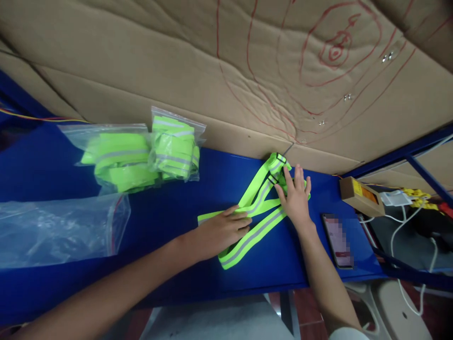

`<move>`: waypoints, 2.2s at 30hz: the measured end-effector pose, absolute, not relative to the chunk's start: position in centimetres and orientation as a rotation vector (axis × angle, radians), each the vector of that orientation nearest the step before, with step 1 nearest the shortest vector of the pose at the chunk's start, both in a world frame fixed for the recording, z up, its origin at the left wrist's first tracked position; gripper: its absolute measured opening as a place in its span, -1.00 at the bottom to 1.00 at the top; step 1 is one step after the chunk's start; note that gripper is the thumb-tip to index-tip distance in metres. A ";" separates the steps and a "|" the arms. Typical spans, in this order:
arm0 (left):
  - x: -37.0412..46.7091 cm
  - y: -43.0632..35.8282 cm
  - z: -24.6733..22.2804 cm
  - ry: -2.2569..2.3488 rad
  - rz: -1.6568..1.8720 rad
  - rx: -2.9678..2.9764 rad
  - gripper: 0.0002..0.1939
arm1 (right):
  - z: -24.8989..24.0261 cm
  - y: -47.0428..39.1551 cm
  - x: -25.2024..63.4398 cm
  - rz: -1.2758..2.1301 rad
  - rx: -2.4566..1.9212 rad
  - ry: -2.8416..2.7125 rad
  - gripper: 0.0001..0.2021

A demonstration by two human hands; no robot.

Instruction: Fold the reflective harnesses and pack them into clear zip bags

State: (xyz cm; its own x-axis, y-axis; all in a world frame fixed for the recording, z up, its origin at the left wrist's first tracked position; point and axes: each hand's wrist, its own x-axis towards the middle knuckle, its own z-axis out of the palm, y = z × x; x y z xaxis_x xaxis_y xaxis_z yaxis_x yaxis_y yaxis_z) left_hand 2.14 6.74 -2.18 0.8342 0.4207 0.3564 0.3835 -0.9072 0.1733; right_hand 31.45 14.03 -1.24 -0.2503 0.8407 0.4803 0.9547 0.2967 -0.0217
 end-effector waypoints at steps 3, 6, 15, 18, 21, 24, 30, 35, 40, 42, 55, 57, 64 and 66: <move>0.8 8.0 -1.1 0.703 0.513 2.903 -0.77 | -0.7 14.5 33.5 -0.279 -1.733 -2.028 -0.49; -0.5 9.5 0.0 1.077 0.460 2.907 -0.74 | -0.3 15.3 35.7 0.131 -1.799 -1.722 -0.51; 3.8 5.2 -0.7 1.273 0.641 2.714 -0.36 | 0.3 15.4 35.2 0.873 -1.612 -1.468 -0.46; 3.6 5.1 -2.4 1.432 0.488 2.658 -0.26 | 0.5 15.6 36.1 0.759 -1.696 -1.429 -0.53; 2.8 5.9 -3.1 1.470 0.385 2.637 -0.35 | 1.3 15.7 37.4 0.391 -1.757 -1.366 -0.61; 2.6 6.3 -2.6 1.463 0.369 2.642 -0.44 | 2.1 14.9 37.1 0.033 -1.674 -1.500 -0.59; 2.9 6.2 -1.6 1.376 0.375 2.630 -0.57 | 1.1 13.1 33.4 -0.149 -1.897 -2.193 -0.57; 2.2 6.6 -0.8 1.274 0.451 2.756 -0.71 | 0.7 13.4 34.6 -0.178 -2.172 -2.079 -0.60; 2.4 6.9 0.0 1.205 0.857 2.721 -0.82 | 1.4 13.2 35.6 -0.038 -2.106 -2.181 -0.55; 2.7 6.9 0.2 1.184 0.979 2.702 -0.77 | 1.4 12.9 34.8 0.044 -1.877 -2.299 -0.59; 2.6 6.9 -0.2 1.134 1.142 2.696 -0.67 | 2.4 11.5 31.9 -0.010 -1.547 -2.424 -0.44; 2.7 6.8 -0.1 1.144 1.177 2.678 -0.64 | 2.9 10.6 30.3 -0.029 -1.365 -2.443 -0.44; 2.5 7.0 -0.1 1.191 1.151 2.720 -0.70 | 3.1 8.2 26.8 0.103 -1.033 -2.482 -0.45; 2.4 7.1 -0.2 1.179 1.132 2.748 -0.69 | 2.9 8.1 26.8 0.113 -1.025 -2.467 -0.45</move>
